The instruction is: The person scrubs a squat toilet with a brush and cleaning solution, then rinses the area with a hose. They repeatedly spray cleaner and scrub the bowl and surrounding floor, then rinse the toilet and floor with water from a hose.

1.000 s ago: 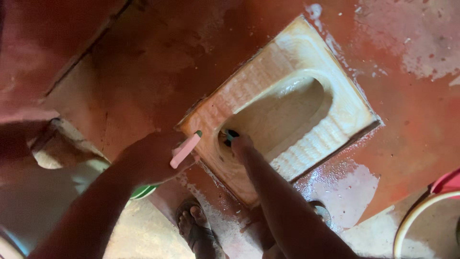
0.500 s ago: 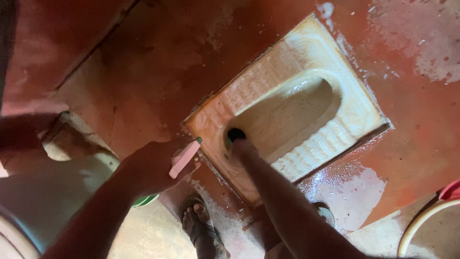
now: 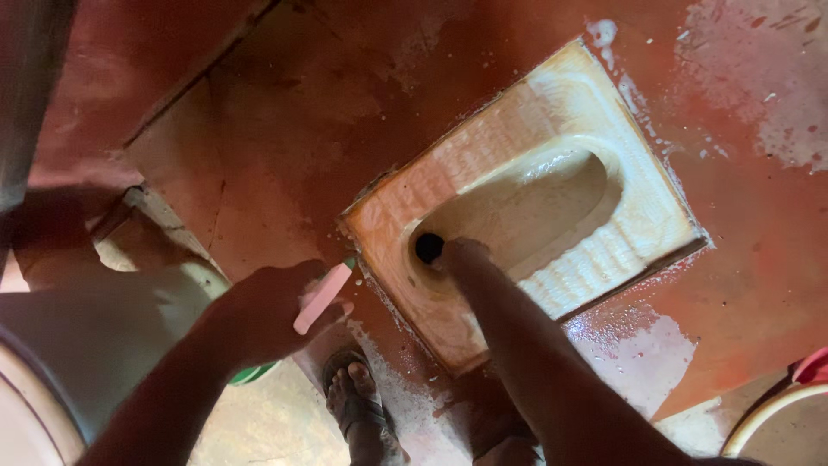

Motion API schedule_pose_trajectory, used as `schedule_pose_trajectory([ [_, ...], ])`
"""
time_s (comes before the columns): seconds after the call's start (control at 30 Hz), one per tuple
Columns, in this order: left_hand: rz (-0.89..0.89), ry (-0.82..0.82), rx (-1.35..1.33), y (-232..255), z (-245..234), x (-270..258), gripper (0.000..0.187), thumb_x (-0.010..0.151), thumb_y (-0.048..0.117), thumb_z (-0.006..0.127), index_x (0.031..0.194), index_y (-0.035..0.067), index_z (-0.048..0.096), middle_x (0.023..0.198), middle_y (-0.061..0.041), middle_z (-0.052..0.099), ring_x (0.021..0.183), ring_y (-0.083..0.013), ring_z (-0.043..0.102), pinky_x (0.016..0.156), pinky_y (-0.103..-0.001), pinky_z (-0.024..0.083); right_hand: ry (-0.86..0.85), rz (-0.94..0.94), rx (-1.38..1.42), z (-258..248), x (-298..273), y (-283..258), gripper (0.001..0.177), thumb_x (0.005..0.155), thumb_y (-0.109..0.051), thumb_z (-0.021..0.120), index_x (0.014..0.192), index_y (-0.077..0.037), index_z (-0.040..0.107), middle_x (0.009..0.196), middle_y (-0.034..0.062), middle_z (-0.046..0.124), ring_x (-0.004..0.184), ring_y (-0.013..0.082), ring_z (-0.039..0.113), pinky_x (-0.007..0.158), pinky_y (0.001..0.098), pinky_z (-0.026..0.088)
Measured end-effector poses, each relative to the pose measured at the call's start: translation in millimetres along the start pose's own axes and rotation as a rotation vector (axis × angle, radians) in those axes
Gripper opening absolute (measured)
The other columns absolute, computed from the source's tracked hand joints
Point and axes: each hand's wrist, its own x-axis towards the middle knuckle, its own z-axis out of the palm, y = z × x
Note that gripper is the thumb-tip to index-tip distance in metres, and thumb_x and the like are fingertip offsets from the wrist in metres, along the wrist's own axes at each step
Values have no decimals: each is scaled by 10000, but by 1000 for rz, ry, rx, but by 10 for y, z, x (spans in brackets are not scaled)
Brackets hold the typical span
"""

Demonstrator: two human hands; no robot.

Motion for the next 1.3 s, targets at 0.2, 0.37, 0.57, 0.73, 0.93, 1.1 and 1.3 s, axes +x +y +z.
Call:
schedule_pose_trajectory([
  [0.2, -43, 5, -4, 91, 39, -194, 715, 801, 564, 769, 1380, 185, 591, 1052, -149, 767, 991, -330, 748, 855, -433, 582, 44, -14, 555, 379, 432, -235, 302, 963, -253, 571, 1199, -149, 727, 1209, 202, 698, 1103, 387, 648, 725, 517, 532],
  [0.37, -158, -59, -15, 75, 55, -308, 672, 804, 581, 751, 1348, 214, 605, 1055, -134, 765, 1019, -331, 733, 878, -442, 578, 140, -252, -178, 610, 394, -375, 286, 985, -236, 566, 1169, -124, 754, 1158, 180, 696, 1044, 359, 658, 690, 526, 545],
  [0.57, -13, -2, -77, -34, 274, -315, 440, 967, 525, 579, 1111, 125, 690, 1025, -188, 727, 989, -389, 705, 862, -474, 551, -80, -313, -170, 136, 102, -314, 272, 974, -242, 570, 1144, -127, 748, 1133, 177, 695, 1026, 358, 660, 689, 526, 546],
  [0.73, -46, -76, 8, 60, 174, -363, 527, 863, 589, 637, 1163, 157, 653, 992, -150, 756, 981, -355, 726, 857, -458, 573, -73, -266, -69, -500, 100, 16, 260, 965, -247, 574, 1123, -129, 744, 1112, 174, 694, 1011, 357, 661, 688, 526, 546],
  [0.93, -118, -47, 33, 217, 77, -354, 582, 852, 624, 662, 1226, 180, 632, 1006, -147, 763, 990, -349, 724, 866, -452, 570, 218, -170, -246, 52, 64, 152, 246, 955, -254, 579, 1098, -132, 738, 1088, 170, 693, 993, 356, 662, 687, 525, 546],
  [1.1, -107, -26, -9, 190, 195, -261, 551, 878, 624, 629, 1131, 139, 701, 1029, -148, 764, 998, -349, 736, 866, -444, 571, 181, -310, -216, 390, 135, -304, 234, 946, -259, 583, 1077, -134, 733, 1067, 168, 691, 977, 355, 663, 686, 525, 547],
  [1.3, 103, 1, 224, 212, 213, -114, 532, 914, 606, 621, 1297, 237, 625, 1002, -165, 742, 946, -404, 700, 799, -494, 553, -24, -267, -371, -41, -253, 353, 222, 936, -265, 588, 1051, -137, 728, 1043, 164, 690, 959, 354, 665, 684, 525, 547],
])
